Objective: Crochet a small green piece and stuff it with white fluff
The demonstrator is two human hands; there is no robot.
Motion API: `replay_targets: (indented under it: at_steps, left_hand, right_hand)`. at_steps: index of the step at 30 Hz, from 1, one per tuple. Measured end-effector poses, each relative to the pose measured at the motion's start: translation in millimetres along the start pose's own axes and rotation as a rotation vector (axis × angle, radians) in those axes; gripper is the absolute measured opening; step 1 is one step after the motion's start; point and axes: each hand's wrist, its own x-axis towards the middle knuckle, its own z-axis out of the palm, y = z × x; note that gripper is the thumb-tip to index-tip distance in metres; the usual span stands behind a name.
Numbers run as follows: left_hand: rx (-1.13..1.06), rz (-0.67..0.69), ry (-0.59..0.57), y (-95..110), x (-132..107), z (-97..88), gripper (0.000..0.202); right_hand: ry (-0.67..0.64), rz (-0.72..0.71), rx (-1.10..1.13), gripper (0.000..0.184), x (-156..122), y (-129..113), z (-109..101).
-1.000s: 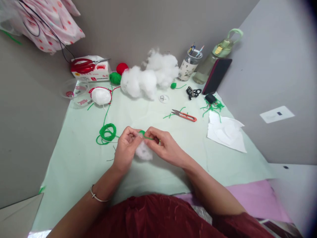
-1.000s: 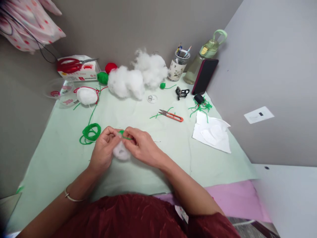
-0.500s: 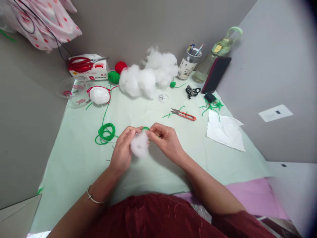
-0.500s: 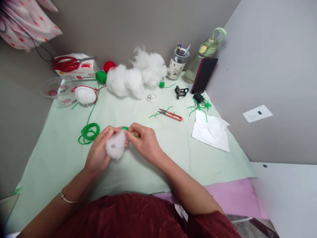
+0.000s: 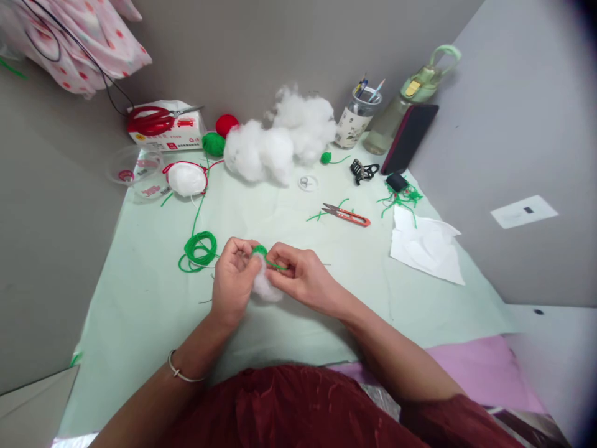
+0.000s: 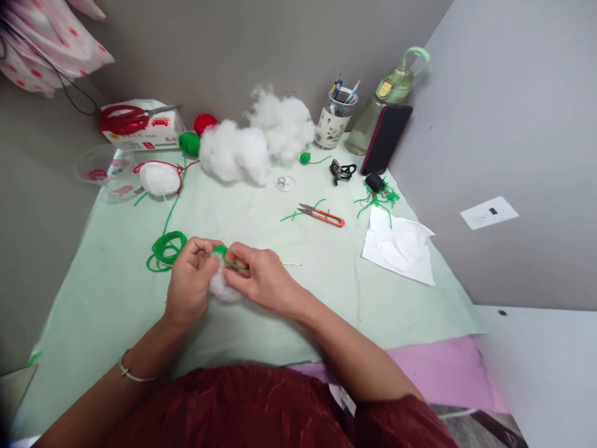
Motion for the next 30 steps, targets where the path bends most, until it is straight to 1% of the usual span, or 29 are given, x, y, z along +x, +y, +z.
replay_targets:
  at_steps: [5,7,9,12,15,18,20,22,24,26,30]
  left_hand:
    - [-0.003,0.001,-0.093,1.1,-3.3,-0.8,0.019]
    - [-0.011,0.003,-0.125,2.4,-5.8,-0.3,0.017]
    - [-0.009,0.006,-0.151,3.5,-7.4,0.4,0.020]
    - [0.010,0.016,-0.162,4.2,-5.7,0.3,0.026]
    - [0.044,0.029,-0.138,3.5,-1.2,-1.5,0.026]
    - [0.100,0.084,-0.066,1.6,0.1,-1.7,0.023]
    - [0.136,0.150,0.000,-0.2,-1.7,0.2,0.024]
    - [0.159,0.213,0.049,-2.0,-4.6,3.0,0.029]
    - [0.163,0.243,0.056,-2.8,-7.4,5.1,0.032]
    - [0.149,0.225,0.020,-1.9,-9.3,5.6,0.029]
    - [0.093,0.119,-0.102,2.7,-10.3,1.9,0.017]
  right_hand:
    - [0.176,0.021,-0.033,0.017,3.7,8.5,5.4]
    - [0.217,0.050,0.002,0.020,5.2,10.3,5.4]
    - [0.239,0.075,0.036,0.024,6.3,10.5,3.6]
    - [0.206,0.061,0.043,0.026,6.0,7.8,-1.4]
    - [0.104,0.018,0.035,0.021,2.9,1.4,-6.0]
    - [0.006,0.005,0.011,0.016,-0.5,-5.0,-6.8]
    - [-0.027,0.013,0.002,0.020,-0.6,-6.2,-5.3]
    - [-0.009,0.040,0.038,0.031,1.4,-4.5,-3.3]
    - [0.040,0.074,0.084,0.039,4.2,-0.8,-1.5]
    - [0.083,0.087,0.099,0.039,6.4,2.9,-0.1]
    - [0.175,0.062,0.024,0.031,7.0,7.3,0.7]
